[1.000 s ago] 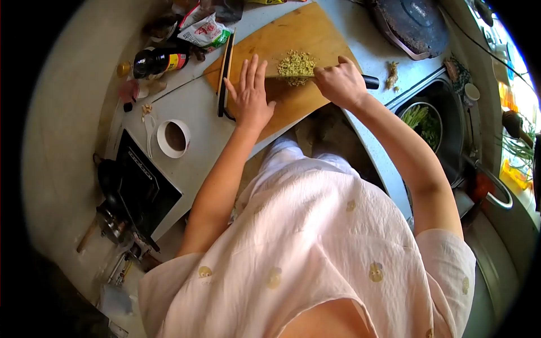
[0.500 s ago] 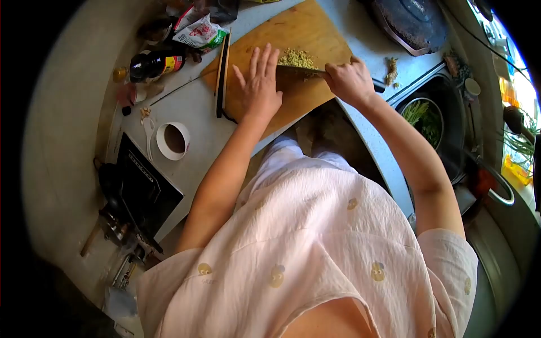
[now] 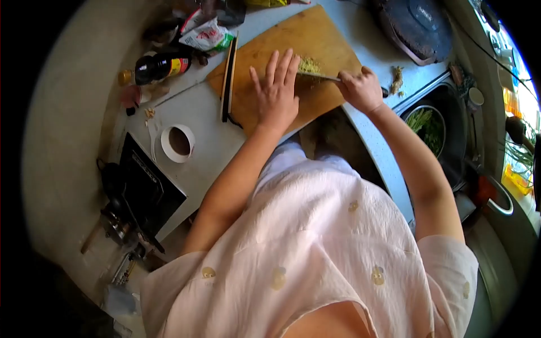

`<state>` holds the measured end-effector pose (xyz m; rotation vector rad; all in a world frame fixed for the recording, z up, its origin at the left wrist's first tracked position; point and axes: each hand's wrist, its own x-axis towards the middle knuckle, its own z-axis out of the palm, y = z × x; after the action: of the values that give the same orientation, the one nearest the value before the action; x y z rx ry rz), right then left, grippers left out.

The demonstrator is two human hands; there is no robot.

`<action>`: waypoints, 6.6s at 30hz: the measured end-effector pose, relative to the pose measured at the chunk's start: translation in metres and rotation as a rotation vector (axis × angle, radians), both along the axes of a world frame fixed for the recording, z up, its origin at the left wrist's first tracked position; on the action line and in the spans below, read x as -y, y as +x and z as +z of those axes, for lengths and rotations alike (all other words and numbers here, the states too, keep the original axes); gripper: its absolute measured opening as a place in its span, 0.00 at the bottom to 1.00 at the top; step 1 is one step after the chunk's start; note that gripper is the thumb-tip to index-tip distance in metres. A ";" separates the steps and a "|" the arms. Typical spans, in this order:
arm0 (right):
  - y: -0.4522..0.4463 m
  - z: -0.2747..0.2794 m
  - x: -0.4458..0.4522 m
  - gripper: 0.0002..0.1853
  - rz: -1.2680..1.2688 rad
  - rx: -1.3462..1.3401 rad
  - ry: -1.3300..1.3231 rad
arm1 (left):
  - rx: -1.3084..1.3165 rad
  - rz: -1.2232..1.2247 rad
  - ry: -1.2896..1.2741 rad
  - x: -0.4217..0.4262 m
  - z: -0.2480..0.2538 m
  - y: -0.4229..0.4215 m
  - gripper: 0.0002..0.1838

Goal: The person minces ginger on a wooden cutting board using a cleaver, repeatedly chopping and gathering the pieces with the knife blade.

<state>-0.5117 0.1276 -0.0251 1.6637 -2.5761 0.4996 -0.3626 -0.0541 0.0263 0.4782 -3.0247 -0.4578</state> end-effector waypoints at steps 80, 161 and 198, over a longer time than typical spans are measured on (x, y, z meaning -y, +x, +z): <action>0.038 0.034 -0.001 0.25 -0.854 1.342 -0.081 | -0.106 -0.214 0.340 -0.041 -0.064 0.045 0.39; 0.038 0.090 -0.068 0.05 -0.471 -0.052 0.115 | -0.165 -0.189 0.656 0.033 -0.035 0.005 0.48; 0.129 0.030 -0.009 0.15 -0.689 0.403 -0.068 | -0.160 -0.117 0.048 0.030 -0.112 0.125 0.60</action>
<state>-0.3829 0.1364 0.0053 0.6036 -3.1069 0.9070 -0.2380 -0.0841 -0.0858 0.2536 -2.9026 -0.5485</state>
